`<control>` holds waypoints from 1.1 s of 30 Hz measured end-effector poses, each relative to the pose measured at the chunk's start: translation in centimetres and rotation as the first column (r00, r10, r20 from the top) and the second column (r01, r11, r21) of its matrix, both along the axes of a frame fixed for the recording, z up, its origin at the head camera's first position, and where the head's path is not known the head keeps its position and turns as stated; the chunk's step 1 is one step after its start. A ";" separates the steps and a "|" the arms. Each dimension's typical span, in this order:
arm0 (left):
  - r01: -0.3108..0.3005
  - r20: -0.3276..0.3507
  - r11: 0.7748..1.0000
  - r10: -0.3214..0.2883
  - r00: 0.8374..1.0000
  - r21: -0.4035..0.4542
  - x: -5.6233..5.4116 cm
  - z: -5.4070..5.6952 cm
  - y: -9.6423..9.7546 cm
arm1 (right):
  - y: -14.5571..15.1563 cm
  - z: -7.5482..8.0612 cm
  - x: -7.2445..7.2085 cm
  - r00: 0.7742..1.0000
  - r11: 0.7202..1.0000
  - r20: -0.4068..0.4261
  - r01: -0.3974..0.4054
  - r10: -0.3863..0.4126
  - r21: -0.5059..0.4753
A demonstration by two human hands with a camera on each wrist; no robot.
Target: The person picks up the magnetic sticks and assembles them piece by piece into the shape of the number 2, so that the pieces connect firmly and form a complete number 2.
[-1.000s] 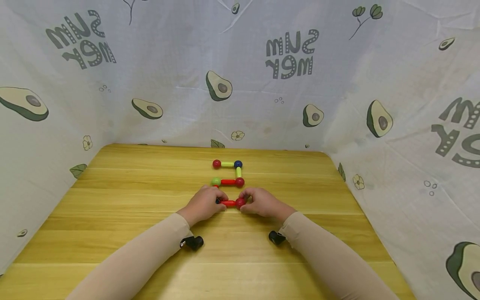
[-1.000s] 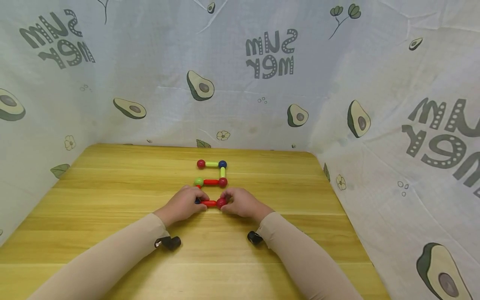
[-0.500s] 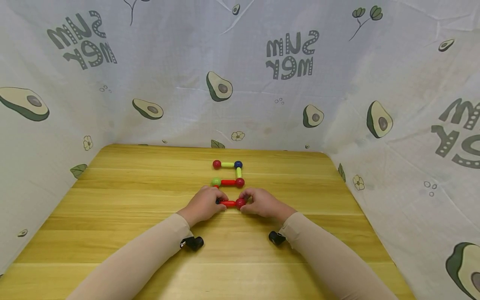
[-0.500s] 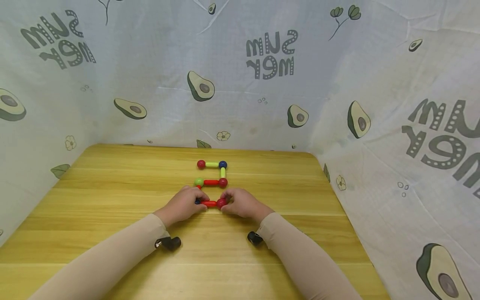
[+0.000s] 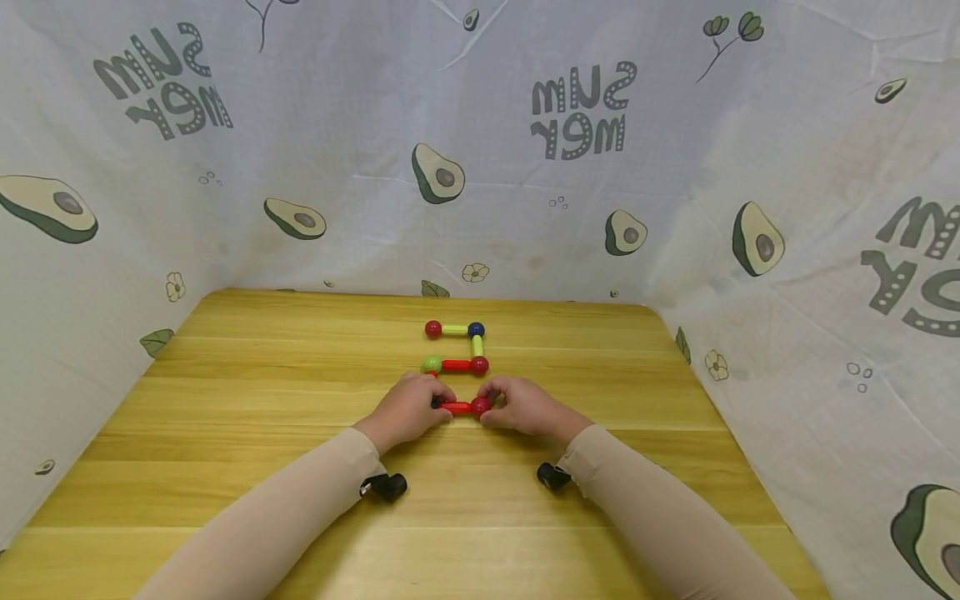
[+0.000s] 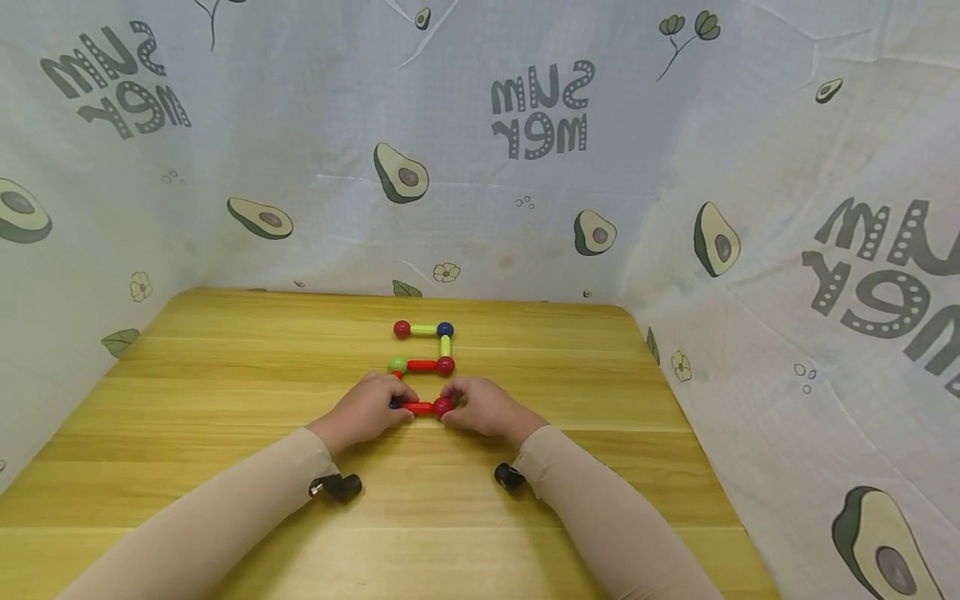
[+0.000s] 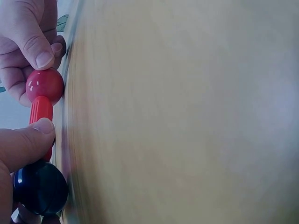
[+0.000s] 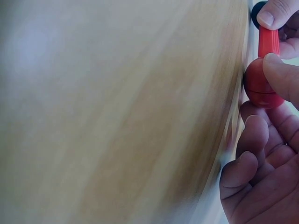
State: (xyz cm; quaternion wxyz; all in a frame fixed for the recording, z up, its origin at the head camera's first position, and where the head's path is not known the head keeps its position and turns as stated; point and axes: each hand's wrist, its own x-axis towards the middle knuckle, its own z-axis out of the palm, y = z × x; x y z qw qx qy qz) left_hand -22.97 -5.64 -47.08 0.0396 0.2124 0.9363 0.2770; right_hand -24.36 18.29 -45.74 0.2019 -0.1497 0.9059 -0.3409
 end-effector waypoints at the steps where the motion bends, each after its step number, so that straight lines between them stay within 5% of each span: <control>1: 0.000 0.001 1.000 0.000 1.000 0.001 0.0 0.0 0.0 | 0.0 0.0 0.0 1.000 1.000 0.003 0.003 -0.003 -0.003; 21: 0.007 0.026 1.000 -0.008 1.000 0.020 -0.1 0.4 -0.1 | 0.2 0.1 -0.1 1.000 1.000 -0.005 0.001 0.000 0.010; 27: 0.032 0.018 0.998 -0.033 0.999 0.049 -0.2 0.5 -1.1 | 0.3 0.1 -0.1 1.000 1.000 -0.017 -0.003 0.003 0.023; 33: -0.002 0.091 0.996 -0.007 0.996 0.095 0.0 1.1 -3.0 | 1.0 0.1 0.0 0.999 0.999 -0.036 0.009 -0.007 0.040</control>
